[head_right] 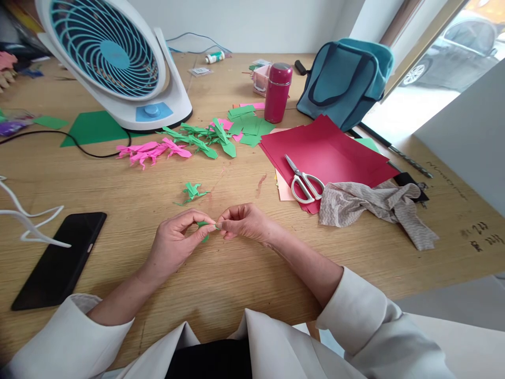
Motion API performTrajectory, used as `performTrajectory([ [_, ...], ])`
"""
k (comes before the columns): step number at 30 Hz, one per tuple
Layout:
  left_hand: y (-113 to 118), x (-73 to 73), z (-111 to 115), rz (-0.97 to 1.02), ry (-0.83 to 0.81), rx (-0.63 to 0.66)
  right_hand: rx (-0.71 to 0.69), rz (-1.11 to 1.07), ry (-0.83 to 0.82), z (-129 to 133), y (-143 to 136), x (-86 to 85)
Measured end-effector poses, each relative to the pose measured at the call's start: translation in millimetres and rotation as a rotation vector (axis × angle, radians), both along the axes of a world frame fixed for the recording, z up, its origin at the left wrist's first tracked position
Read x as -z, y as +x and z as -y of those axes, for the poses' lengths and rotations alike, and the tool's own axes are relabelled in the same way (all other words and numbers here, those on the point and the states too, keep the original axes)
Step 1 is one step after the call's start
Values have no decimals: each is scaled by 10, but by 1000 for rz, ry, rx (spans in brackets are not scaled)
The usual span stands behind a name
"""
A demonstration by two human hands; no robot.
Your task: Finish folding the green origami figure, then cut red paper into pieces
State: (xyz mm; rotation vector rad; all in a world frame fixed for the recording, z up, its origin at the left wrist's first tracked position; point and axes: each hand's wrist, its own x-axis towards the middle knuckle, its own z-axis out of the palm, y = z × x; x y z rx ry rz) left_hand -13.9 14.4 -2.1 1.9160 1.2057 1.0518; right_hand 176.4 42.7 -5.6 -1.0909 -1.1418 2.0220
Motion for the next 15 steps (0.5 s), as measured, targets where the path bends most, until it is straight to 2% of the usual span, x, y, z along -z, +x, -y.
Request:
performTrajectory([
  [15,-6,-4,-7,71,-34,-8,20,-96,84,5,-28,69],
])
